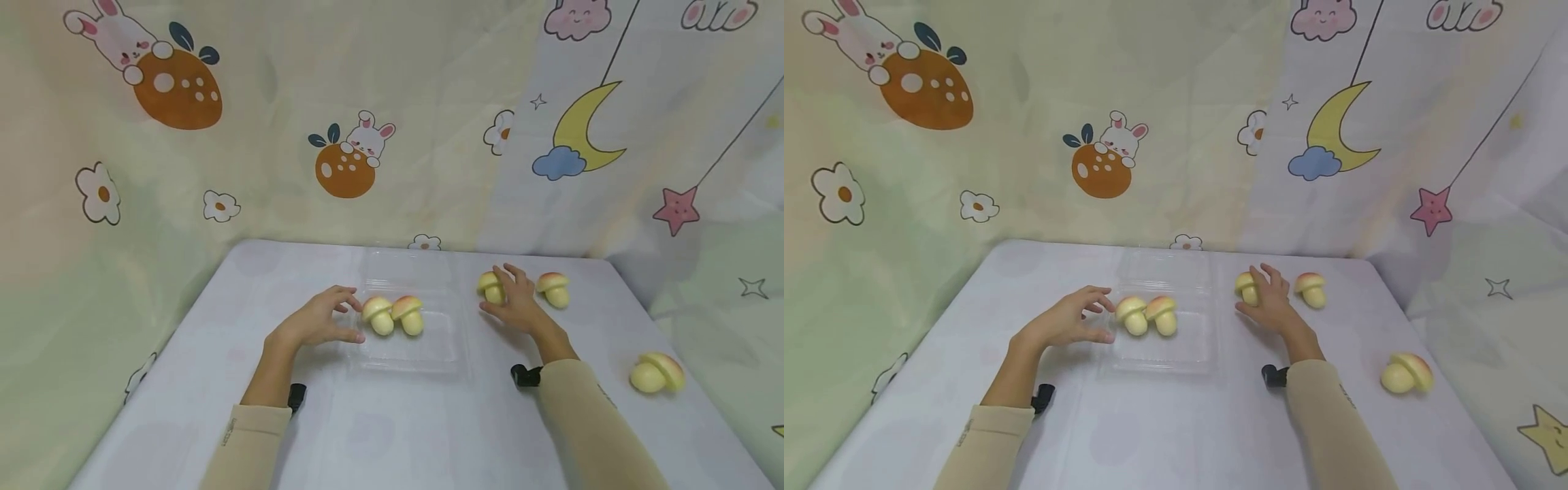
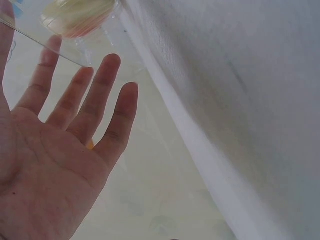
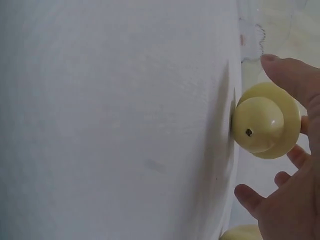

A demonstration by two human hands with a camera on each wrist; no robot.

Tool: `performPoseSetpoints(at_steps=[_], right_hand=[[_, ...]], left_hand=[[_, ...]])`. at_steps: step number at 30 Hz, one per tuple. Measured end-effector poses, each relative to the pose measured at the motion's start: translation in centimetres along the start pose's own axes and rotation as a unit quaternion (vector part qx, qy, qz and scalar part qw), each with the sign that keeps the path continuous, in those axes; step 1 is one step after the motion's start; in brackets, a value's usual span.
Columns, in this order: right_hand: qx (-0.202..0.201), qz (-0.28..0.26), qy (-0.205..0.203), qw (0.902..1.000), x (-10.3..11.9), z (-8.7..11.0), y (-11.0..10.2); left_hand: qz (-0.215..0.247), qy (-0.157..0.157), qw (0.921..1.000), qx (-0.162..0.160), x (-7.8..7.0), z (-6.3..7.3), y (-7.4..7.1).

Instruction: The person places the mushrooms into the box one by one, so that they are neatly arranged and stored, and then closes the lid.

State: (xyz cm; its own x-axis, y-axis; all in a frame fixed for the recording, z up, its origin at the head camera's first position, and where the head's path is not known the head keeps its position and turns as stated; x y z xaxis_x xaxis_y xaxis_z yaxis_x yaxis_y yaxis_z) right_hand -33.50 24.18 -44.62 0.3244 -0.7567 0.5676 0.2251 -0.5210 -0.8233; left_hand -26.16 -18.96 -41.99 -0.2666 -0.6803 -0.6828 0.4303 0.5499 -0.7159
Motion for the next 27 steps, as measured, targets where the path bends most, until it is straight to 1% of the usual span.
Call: performPoseSetpoints(at_steps=[6, 10, 17, 20, 24, 27], right_hand=[[0.011, -0.004, 0.009, 0.9999, -0.16, 0.12, 0.17], [0.012, -0.008, 0.004, 0.9999, -0.05, 0.27, 0.13], [0.01, -0.018, -0.024, 0.9995, 0.13, 0.31, 0.24], [0.0, -0.024, -0.046, 0.9987, -0.08, 0.23, 0.54], [-0.026, -0.024, -0.085, 0.9958, -0.13, 0.22, 0.76], [-0.033, -0.023, -0.09, 0.9951, 0.0, 0.29, 0.76]], left_hand=[[-0.007, 0.003, 1.0, -0.003, 0.29, 0.02, 0.16], [-0.003, 0.006, 1.0, -0.004, 0.08, 0.09, 0.16], [0.004, 0.011, 0.9999, -0.003, -0.03, 0.1, 0.25], [0.003, 0.011, 0.9999, 0.0, -0.09, 0.12, 0.23], [0.001, 0.012, 0.9999, 0.001, -0.09, 0.15, 0.15], [0.003, 0.014, 0.9999, -0.001, -0.08, 0.13, 0.08]])
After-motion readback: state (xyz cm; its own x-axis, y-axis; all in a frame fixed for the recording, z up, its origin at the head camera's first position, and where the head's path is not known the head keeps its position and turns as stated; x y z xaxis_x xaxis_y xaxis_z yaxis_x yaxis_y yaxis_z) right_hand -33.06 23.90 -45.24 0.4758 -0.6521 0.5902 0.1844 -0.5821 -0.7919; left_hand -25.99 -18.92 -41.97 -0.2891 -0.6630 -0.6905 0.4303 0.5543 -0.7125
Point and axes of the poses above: each hand's wrist, its own z-axis away from the middle knuckle, its own y-axis out of the palm, x = y × z, the point moved 1 cm from there along -z, towards the middle knuckle, and after that the axes turned 9 degrees about x, right-handed, at the moved point
